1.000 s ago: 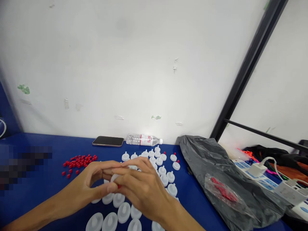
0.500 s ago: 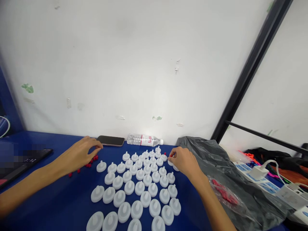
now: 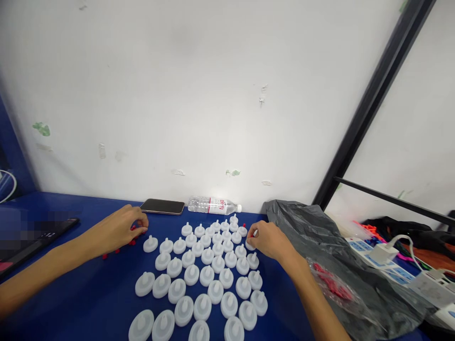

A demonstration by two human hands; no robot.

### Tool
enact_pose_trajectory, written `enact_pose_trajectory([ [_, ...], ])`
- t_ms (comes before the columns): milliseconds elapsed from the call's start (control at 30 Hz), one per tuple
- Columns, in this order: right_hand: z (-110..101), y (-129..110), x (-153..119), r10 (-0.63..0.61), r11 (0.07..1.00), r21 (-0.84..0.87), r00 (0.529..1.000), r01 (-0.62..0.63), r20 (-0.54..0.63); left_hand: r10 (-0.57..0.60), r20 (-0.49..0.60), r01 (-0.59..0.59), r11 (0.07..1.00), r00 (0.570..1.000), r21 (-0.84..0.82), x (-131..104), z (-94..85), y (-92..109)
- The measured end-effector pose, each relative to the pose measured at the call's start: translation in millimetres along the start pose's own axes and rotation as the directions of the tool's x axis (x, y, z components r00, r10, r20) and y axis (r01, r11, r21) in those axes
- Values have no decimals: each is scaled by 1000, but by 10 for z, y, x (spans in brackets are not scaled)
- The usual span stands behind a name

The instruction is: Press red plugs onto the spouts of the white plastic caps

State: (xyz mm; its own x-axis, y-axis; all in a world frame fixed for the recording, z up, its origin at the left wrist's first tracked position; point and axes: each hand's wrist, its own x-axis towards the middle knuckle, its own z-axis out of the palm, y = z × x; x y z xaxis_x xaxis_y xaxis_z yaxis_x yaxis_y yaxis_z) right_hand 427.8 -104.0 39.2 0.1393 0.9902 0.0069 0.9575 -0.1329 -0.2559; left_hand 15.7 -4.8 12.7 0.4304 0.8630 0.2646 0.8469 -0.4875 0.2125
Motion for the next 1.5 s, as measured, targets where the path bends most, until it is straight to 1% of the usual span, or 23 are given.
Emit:
enact_pose_trajectory([
  [133,46,28,6,1,1000,-10,1000,-1,-2,6,18,-7,1000,1000,25,-8,10,-6],
  [267,14,36,15,1,1000,-27,998,-2,-66,10,51,-12,999,999,31,-23,23,23],
  [367,9,-20,30,-33,999,-14,993,31,-112,9,68,-11,1000,998,25,-31,23,53],
  [467,89,-105,52,-73,997,8,987,75,-141,8,73,-9,1000,997,11,-34,15,74],
  [533,169,-152,66,-86,996,20,983,90,-162,8,61,-8,1000,998,0,-35,2,93],
  [633,240,-193,68,-100,993,40,974,110,-204,-8,12,8,1000,1000,-22,-42,-41,153],
  [733,202,-220,40,-130,985,76,953,156,-273,-34,-48,32,998,998,-53,-55,-103,255],
  [800,152,-253,8,-150,974,115,935,196,-322,-32,-82,26,996,996,-82,-64,-137,334],
  [867,121,-313,-34,-175,958,153,917,242,-358,-4,-138,-15,990,990,-139,-77,-154,414],
  [933,128,-408,-93,-219,937,174,899,302,-379,42,-212,-86,975,976,-205,-97,-146,489],
  [1000,168,-533,-175,-282,914,170,878,369,-386,96,-283,-171,952,954,-254,-131,-115,562],
  [1100,259,-744,-328,-400,869,138,838,476,-372,179,-344,-283,917,922,-281,-209,-40,680],
  [1133,291,-811,-381,-450,842,128,814,523,-367,212,-356,-322,903,910,-285,-241,-12,724],
  [1200,350,-925,-478,-543,773,116,746,623,-386,289,-369,-404,868,884,-289,-308,41,814],
  [1267,396,-1006,-554,-591,719,111,688,686,-421,359,-382,-480,827,852,-293,-368,82,900],
  [1300,412,-1034,-582,-597,704,116,672,701,-439,387,-390,-511,808,835,-292,-393,95,938],
  [1367,430,-1067,-618,-597,681,137,654,719,-465,436,-408,-564,777,802,-279,-429,105,998],
  [1500,429,-1083,-639,-585,655,195,653,730,-480,482,-434,-611,758,761,-230,-458,81,1052],
])
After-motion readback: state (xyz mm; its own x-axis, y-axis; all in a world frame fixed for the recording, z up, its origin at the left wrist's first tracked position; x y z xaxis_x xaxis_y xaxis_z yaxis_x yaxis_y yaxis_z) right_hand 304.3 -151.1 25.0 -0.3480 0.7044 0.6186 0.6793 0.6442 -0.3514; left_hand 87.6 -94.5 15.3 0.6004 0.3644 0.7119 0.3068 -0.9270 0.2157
